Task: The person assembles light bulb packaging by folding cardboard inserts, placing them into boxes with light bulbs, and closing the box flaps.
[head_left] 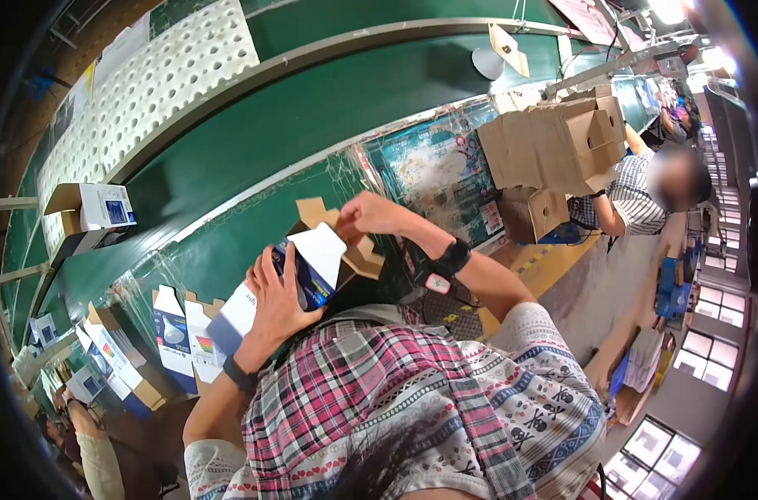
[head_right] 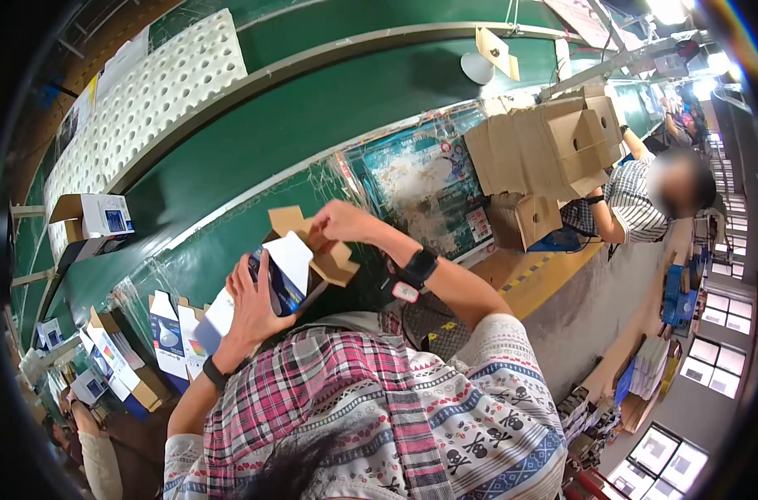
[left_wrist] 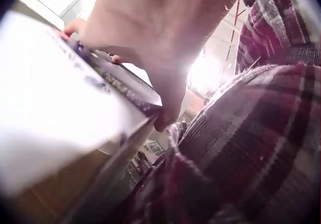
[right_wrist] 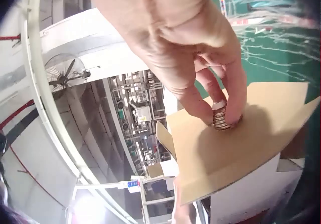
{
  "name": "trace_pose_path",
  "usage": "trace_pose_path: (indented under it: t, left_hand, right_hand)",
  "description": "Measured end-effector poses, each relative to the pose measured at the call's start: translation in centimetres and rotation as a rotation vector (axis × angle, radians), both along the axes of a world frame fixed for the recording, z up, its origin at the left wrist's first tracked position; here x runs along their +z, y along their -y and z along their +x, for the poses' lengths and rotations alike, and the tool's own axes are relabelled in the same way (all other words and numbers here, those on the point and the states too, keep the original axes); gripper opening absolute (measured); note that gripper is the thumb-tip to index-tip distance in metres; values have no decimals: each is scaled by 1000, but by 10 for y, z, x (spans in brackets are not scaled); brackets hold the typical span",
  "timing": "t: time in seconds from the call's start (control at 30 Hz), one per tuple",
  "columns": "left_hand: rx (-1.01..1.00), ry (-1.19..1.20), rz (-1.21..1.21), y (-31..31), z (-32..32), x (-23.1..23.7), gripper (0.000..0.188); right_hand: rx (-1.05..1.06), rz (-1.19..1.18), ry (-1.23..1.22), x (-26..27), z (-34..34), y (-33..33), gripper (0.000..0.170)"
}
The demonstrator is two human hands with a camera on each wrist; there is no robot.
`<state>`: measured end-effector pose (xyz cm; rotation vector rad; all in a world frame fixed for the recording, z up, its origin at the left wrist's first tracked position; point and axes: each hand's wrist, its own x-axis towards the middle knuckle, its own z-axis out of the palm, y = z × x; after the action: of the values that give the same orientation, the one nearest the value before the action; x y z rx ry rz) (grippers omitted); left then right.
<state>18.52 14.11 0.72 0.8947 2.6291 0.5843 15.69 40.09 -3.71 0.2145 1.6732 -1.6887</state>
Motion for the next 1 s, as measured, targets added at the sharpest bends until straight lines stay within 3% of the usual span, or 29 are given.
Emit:
trace_pose_path:
  t: [0.07,0.2,0.23,0.33,0.5,0.6,0.77,0.87,1.0]
  left_hand:
    - [7,-3,41,-4,-2,0,108]
    - [-10,-127,61,-5,-5,10,108]
    - [-3,-124,59,-2,-4,6,108]
    - [37,-57,20,-2,3,-13,109]
    - [-69,-183,51,-5,-18,-32,110]
    - [12,-165,60,-9,-28,-44,110]
    - [81,-192,67,-12,-35,-47,109]
    - [44,-198,65,-11,-35,-49,111]
    - [-32,-115,31,-12,-35,-44,113]
  right_hand:
    - [42,110,-68,8,-14,-2,20]
    - [-88,-87,112,-24,-3,-12,23]
    - [-73,-37,111,-12,-1,-8,23]
    - [-11,-36,-14,-20,2,7,21]
    - [-68,-25,-90,-58,-26,-16,22]
    - [-45,19,-184,-61,-30,-6,20]
    - [-169,-75,17,-75,-11,-9,24]
    - [-159,-69,-10,-81,-9,-7,25]
    - [59,-33,-42,-87,-46,-9,20]
